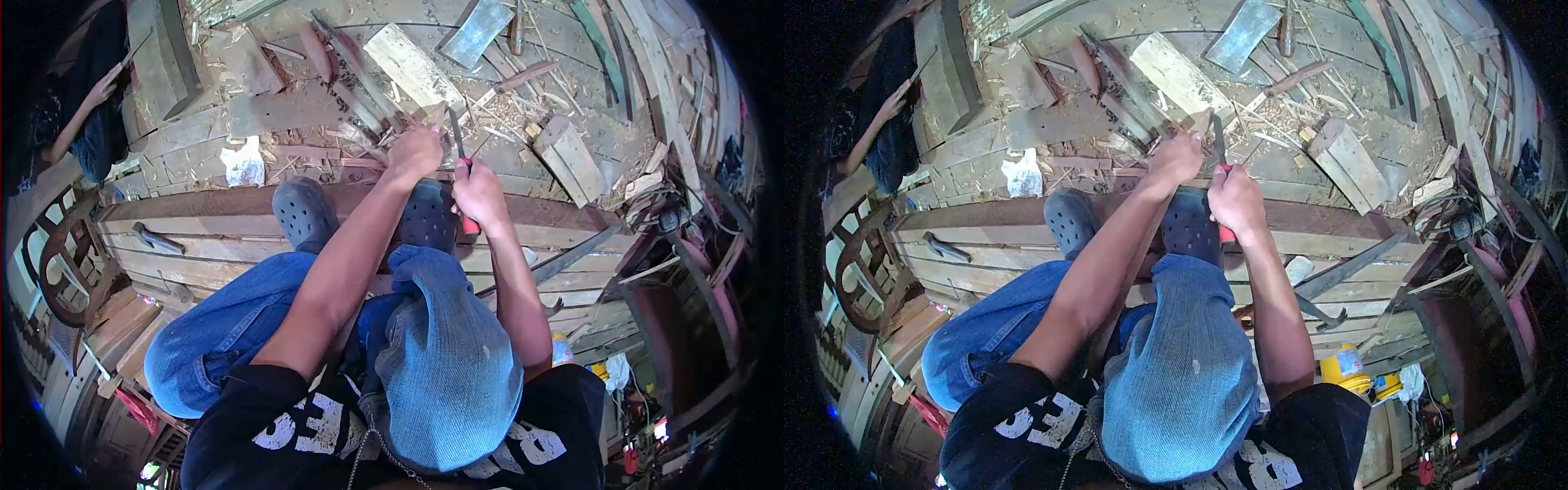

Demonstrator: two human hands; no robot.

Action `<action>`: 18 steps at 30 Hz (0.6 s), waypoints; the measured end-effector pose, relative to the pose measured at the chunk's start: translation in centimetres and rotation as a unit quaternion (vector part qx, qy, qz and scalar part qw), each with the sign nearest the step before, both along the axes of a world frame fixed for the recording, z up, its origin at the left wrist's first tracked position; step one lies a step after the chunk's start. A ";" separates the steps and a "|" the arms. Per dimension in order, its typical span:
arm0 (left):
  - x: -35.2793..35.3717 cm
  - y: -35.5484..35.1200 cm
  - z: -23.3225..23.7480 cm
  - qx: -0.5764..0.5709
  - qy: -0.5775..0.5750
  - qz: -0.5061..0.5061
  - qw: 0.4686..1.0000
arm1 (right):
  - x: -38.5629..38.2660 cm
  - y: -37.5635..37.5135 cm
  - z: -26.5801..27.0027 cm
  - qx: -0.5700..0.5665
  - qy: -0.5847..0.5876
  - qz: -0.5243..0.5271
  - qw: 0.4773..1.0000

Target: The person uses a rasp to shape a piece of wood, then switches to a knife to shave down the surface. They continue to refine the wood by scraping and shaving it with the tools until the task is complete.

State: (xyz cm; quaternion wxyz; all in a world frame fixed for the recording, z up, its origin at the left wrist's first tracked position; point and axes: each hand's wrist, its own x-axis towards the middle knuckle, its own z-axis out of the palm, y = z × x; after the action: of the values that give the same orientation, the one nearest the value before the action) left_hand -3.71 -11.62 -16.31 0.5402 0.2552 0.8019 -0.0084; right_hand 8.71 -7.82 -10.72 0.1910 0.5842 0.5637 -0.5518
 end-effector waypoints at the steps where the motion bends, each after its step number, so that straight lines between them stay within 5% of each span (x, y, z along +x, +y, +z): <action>1: 0.2 0.1 0.1 0.009 0.030 0.012 0.999 | 0.0 -0.1 -0.4 -0.004 0.006 0.003 1.000; 18: 0.1 -0.2 -1.4 0.044 0.026 -0.050 0.997 | -2.6 1.6 3.1 -0.067 0.010 0.043 0.997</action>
State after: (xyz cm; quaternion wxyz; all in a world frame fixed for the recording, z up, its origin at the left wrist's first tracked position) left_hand -3.64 -11.84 -17.70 0.5060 0.3183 0.8016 -0.0072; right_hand 6.14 -6.22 -7.64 0.2477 0.5396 0.5518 -0.5856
